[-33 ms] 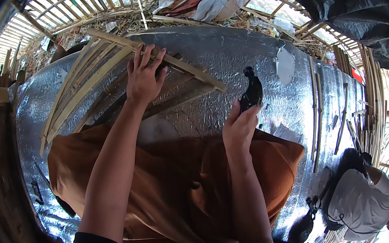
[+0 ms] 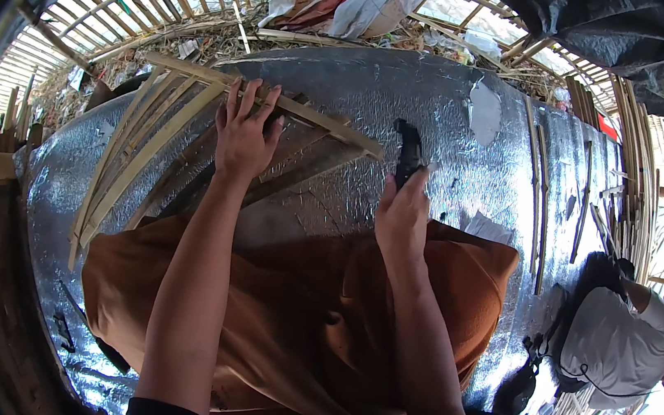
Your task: The person assembles a triangular wooden frame by hand and using a hammer to secure thin wooden strips onto a base frame.
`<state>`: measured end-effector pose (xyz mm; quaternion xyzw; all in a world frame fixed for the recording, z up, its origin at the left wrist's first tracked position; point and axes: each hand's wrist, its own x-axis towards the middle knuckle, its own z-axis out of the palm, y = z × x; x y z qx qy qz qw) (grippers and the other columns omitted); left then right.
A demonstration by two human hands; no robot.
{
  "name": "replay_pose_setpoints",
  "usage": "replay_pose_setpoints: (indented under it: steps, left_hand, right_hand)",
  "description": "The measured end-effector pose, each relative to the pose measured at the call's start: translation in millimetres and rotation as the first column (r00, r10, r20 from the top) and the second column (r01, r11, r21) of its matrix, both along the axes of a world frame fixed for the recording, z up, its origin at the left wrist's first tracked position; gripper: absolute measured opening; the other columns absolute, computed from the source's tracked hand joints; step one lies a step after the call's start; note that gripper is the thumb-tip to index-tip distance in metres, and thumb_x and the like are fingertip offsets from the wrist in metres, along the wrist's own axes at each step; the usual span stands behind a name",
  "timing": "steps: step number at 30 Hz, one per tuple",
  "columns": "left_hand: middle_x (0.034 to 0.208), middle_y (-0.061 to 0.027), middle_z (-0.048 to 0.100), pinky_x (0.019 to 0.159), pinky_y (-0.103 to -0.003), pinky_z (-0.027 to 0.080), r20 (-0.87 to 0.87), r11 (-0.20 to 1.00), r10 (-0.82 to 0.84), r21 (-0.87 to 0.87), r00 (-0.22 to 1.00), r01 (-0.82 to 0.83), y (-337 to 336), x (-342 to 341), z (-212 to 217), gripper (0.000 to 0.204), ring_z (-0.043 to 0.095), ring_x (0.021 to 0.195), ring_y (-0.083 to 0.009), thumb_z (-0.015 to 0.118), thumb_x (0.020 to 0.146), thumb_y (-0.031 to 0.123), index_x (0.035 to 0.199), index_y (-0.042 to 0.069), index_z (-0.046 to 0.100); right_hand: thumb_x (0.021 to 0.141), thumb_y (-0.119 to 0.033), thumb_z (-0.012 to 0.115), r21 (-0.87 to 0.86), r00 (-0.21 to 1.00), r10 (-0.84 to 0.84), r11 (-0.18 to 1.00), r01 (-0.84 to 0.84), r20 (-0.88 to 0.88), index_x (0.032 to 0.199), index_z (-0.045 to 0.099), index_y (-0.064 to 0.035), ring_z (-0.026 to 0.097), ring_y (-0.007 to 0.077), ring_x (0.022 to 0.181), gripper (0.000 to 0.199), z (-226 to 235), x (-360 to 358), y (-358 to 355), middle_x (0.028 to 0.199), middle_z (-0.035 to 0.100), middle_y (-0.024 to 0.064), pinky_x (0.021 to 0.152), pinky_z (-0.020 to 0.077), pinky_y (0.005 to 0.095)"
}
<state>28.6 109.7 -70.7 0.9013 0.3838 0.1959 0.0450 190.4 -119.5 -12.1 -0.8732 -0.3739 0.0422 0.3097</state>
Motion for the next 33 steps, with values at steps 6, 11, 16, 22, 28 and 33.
replay_pose_setpoints:
  steps: [6, 11, 16, 22, 28, 33]
  left_hand:
    - [0.156, -0.0068, 0.041, 0.115, -0.059, 0.034, -0.001, 0.999, 0.018, 0.029, 1.000, -0.018, 3.9, 3.2, -0.3, 0.054, 0.030, 0.150, -0.0373, 0.064, 0.097, 0.033, 0.150, 0.026, 0.053]
    - [0.157, -0.0067, 0.041, 0.115, -0.059, 0.034, 0.026, 0.999, -0.009, 0.040, 1.000, 0.008, 3.7, 6.8, -0.6, 0.055, 0.030, 0.150, -0.0374, 0.064, 0.097, 0.033, 0.150, 0.026, 0.052]
    - [0.157, -0.0064, 0.041, 0.114, -0.059, 0.034, 0.018, 0.999, -0.010, 0.054, 1.000, 0.009, 4.1, 8.3, -3.3, 0.054, 0.030, 0.150, -0.0376, 0.064, 0.098, 0.033, 0.150, 0.026, 0.052]
    - [0.157, -0.0056, 0.040, 0.115, -0.062, 0.034, -0.002, 1.000, -0.009, 0.026, 1.000, 0.010, 9.1, 10.0, -0.4, 0.050, 0.029, 0.151, -0.0378, 0.062, 0.100, 0.032, 0.149, 0.025, 0.054]
    - [0.156, -0.0057, 0.040, 0.114, -0.062, 0.035, -0.009, 0.999, 0.007, 0.042, 1.000, -0.006, 10.1, 1.3, -9.0, 0.050, 0.030, 0.150, -0.0384, 0.063, 0.099, 0.032, 0.148, 0.026, 0.055]
    - [0.155, -0.0062, 0.042, 0.114, -0.060, 0.035, 0.014, 0.999, -0.022, 0.042, 1.000, 0.021, 5.1, 8.3, -1.9, 0.049, 0.032, 0.149, -0.0398, 0.063, 0.099, 0.031, 0.147, 0.025, 0.056]
  right_hand:
    - [0.101, -0.012, 0.060, 0.137, 1.000, 0.012, 0.991, -0.009, -0.022, 0.116, 0.041, 0.0089, 0.065, 0.0495, 0.065, 0.032, 38.6, 5.3, 15.6, 0.069, 0.062, 0.0270, 0.055, 0.0475, 0.0543]
    - [0.102, -0.012, 0.061, 0.331, 0.982, 0.077, 0.943, -0.017, -0.170, 0.123, 0.043, 0.0089, 0.066, 0.0499, 0.069, 0.035, 27.3, -5.3, 28.0, 0.077, 0.064, 0.0286, 0.056, 0.0480, 0.0544]
    - [0.100, -0.013, 0.061, 0.178, 0.989, 0.143, 0.974, -0.137, -0.023, 0.130, 0.041, 0.0099, 0.067, 0.0505, 0.073, 0.043, 5.2, -15.2, 34.4, 0.084, 0.066, 0.0310, 0.062, 0.0548, 0.0562]
    - [0.100, -0.013, 0.060, 0.284, 0.992, 0.128, 0.951, -0.120, -0.011, 0.131, 0.040, 0.0112, 0.069, 0.0493, 0.074, 0.044, 18.8, -14.1, 42.0, 0.083, 0.068, 0.0296, 0.061, 0.0567, 0.0538]
    - [0.100, -0.012, 0.060, -0.061, 0.988, 0.075, 0.995, -0.083, -0.133, 0.127, 0.042, 0.0082, 0.069, 0.0493, 0.077, 0.038, 16.8, -11.4, 40.5, 0.086, 0.067, 0.0312, 0.063, 0.0559, 0.0544]
    - [0.101, -0.010, 0.061, 0.333, 0.993, 0.054, 0.943, -0.015, -0.108, 0.126, 0.042, 0.0078, 0.068, 0.0503, 0.079, 0.036, 22.5, -15.9, 39.8, 0.087, 0.066, 0.0312, 0.062, 0.0511, 0.0545]
